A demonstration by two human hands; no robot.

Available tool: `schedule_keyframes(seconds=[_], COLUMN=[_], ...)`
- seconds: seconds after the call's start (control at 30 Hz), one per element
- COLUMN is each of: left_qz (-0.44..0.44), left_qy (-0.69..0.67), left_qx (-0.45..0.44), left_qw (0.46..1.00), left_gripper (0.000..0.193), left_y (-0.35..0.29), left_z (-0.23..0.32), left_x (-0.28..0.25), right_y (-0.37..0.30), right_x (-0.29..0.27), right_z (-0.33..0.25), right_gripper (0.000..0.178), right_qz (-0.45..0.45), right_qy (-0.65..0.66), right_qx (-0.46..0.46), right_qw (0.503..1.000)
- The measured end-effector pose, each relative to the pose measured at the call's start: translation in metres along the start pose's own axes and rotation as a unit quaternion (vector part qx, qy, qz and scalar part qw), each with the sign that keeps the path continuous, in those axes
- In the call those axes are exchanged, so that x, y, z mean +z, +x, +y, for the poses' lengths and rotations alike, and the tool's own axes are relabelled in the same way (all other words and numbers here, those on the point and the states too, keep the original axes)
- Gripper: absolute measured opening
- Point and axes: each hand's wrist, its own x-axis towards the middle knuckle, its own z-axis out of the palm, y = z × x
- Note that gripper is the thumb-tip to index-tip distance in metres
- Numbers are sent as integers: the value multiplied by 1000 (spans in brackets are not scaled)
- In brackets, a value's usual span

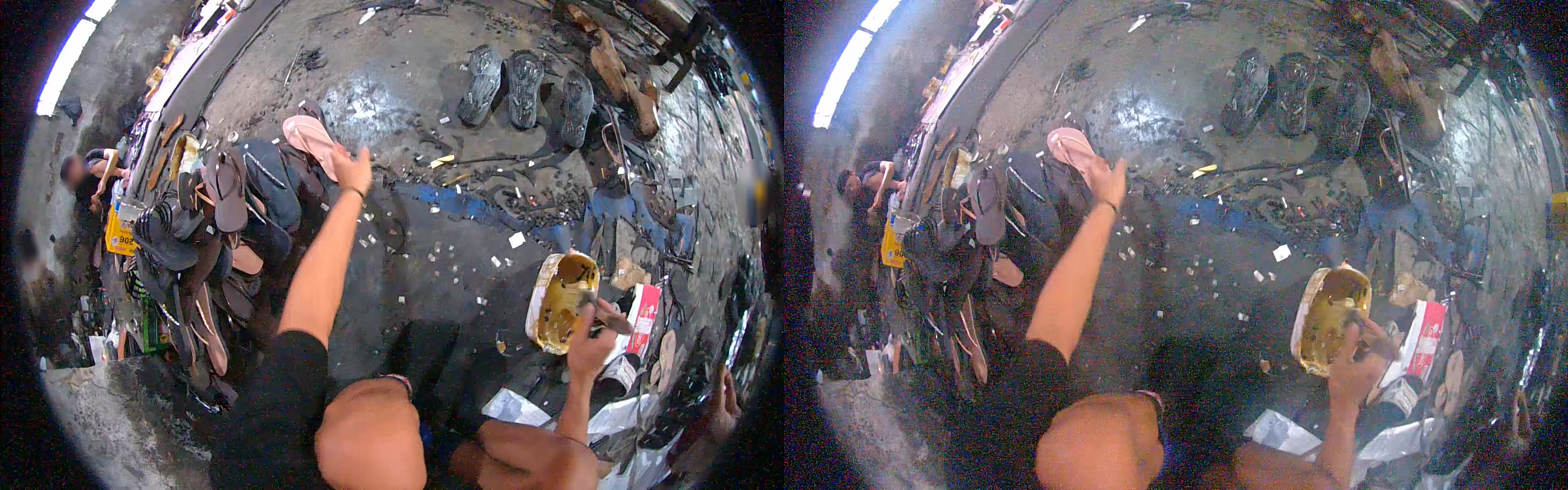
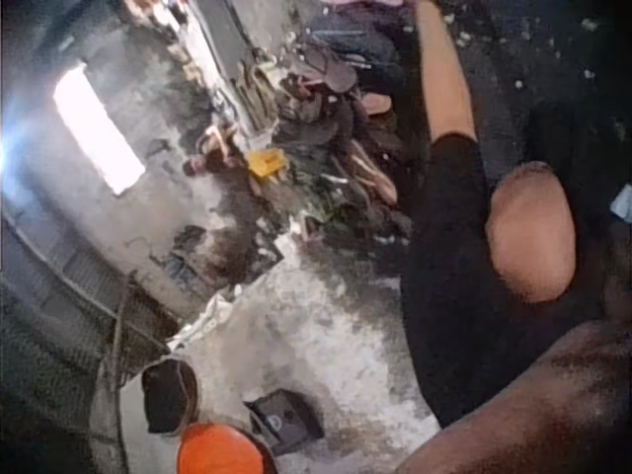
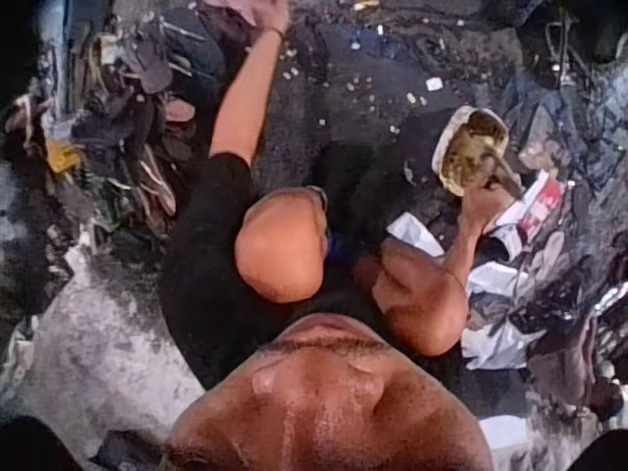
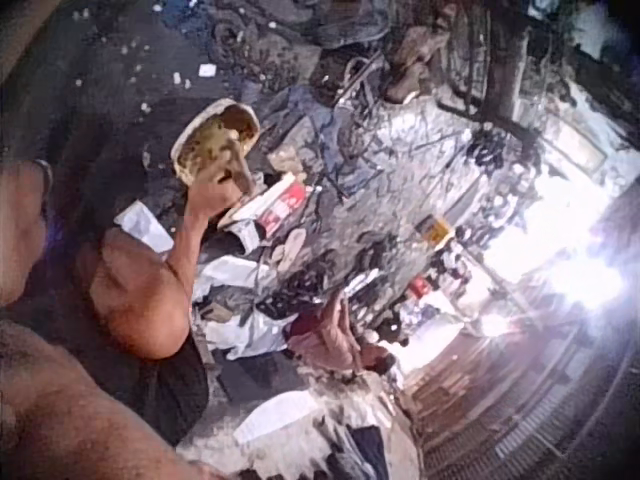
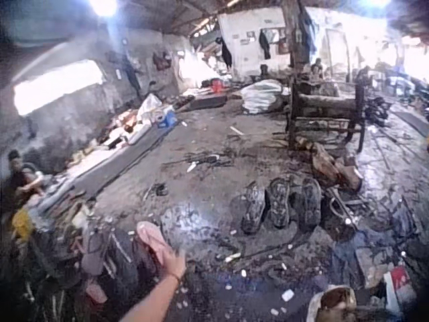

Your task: The person sits on the floor and repeatedly handles a black strappy sandal on a wooden shoe last, pressing and adjusting the straps. They then use a brush to apply a substance from a yellow container to the sole of a black shoe, repeating the brushing motion across the sole surface.

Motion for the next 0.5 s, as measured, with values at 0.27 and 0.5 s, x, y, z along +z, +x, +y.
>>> schedule_keyframes(seconds=[0.27, 0.5], left_qz=[-30, -476], left_qy=[-343, -141], left_qx=[-143, 107], left_qw=[928, 862], left_gripper=[27, 81], left_y=[96, -221], left_z=[-17, 52], left_x=[-47, -126], right_y=[-41, -52], right_x=[-57, -58], right_z=[14, 22], right_gripper=[26, 31], right_qz=[-279, -311], right_qy=[-172, -152], right_qx=[132, 132], right_qw=[936, 929])
